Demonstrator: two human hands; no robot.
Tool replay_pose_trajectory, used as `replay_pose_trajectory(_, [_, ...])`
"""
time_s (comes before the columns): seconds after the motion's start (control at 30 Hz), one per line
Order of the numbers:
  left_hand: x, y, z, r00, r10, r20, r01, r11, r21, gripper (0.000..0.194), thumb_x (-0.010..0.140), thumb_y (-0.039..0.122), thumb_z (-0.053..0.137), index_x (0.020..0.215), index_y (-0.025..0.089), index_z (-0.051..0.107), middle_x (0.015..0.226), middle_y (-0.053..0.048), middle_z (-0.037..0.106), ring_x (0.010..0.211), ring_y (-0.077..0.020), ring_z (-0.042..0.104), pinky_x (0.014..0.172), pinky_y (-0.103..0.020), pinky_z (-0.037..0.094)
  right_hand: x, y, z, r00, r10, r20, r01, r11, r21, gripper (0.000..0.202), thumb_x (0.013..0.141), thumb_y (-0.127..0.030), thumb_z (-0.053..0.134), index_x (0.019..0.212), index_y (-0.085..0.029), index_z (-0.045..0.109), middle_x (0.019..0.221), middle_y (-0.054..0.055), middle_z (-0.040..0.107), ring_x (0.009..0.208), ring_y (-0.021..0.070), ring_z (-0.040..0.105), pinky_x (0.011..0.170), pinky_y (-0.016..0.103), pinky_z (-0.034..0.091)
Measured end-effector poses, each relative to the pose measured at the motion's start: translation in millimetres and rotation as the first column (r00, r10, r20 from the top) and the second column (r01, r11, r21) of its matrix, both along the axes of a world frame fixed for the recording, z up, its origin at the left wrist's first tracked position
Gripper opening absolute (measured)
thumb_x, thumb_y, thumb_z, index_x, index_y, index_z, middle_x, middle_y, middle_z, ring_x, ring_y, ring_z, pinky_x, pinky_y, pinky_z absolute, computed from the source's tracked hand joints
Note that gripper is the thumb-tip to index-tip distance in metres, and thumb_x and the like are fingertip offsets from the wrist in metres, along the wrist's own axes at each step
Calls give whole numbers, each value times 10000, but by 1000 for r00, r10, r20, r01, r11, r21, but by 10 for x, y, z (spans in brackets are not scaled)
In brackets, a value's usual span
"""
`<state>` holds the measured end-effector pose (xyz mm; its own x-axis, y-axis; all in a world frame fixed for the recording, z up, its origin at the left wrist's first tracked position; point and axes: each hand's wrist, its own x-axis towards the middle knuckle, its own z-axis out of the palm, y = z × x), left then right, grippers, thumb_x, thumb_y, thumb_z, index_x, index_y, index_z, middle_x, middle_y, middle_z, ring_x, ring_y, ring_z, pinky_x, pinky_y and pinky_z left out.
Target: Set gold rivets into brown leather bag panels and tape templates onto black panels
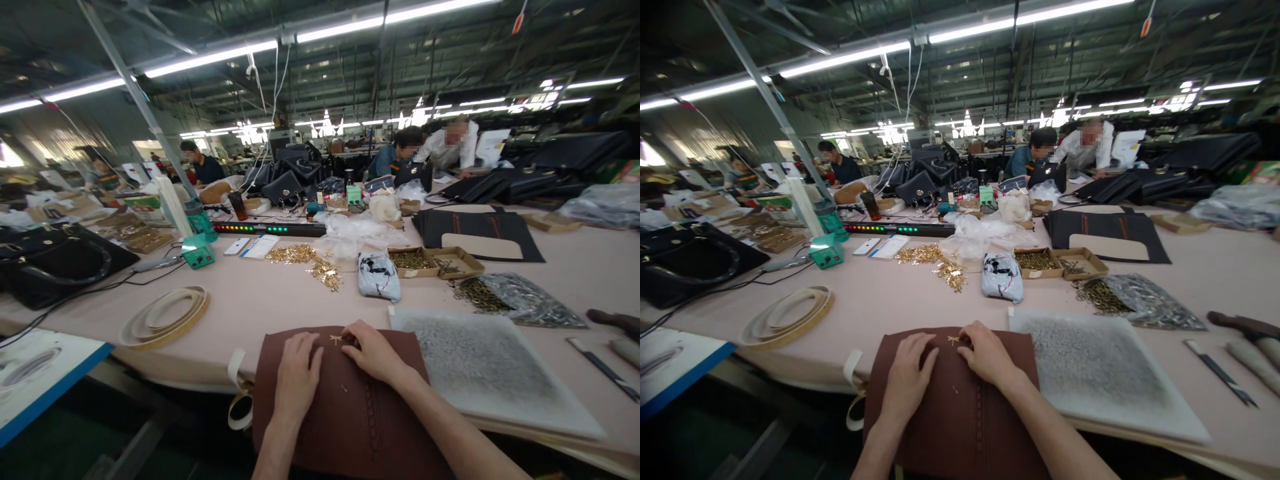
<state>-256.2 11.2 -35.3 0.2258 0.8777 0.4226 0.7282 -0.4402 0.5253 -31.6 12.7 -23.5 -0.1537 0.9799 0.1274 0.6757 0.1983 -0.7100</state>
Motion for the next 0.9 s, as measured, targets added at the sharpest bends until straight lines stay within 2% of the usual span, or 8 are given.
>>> replay_pose_trajectory(0.07, [139, 77, -13, 998, -61, -3, 61, 997, -45, 240, 1007, 284, 527, 1183, 273, 689, 1172, -69, 673, 1129, -261, 595, 988, -428, 522, -53, 18, -68, 999, -37, 23, 37, 999, 6, 138, 932, -200, 669, 1064, -213, 707, 1066, 63, 677, 976, 218, 648, 900, 316, 478])
replay_pose_trajectory(0.17, [236, 176, -33, 997, -68, -22, 66, 995, -76, 215, 1004, 302, 538, 1072, 261, 737, 1066, -79, 687, 1024, -263, 606, 919, -432, 524, -56, 55, -127, 998, -53, 39, 52, 999, 4, 111, 957, -190, 630, 1032, -223, 705, 1065, 54, 680, 1018, 219, 644, 930, 316, 460])
replay_pose_trajectory(0.53, [265, 244, -70, 999, 1, -44, -5, 996, -87, 214, 1011, 320, 561, 1013, 256, 765, 1024, -65, 701, 997, -250, 592, 892, -396, 504, -58, 105, -80, 996, -42, 80, 43, 999, -16, 98, 969, -191, 615, 993, -224, 705, 1037, 42, 687, 984, 208, 640, 888, 308, 439])
replay_pose_trajectory(0.9, [262, 264, -114, 999, 12, -49, -15, 998, -68, 208, 1009, 342, 568, 1005, 270, 763, 1034, -60, 708, 1000, -256, 600, 866, -390, 504, -65, 87, -98, 995, -54, 83, 55, 998, -6, 101, 976, -197, 607, 1014, -230, 695, 1063, 43, 682, 1010, 212, 644, 903, 314, 447])
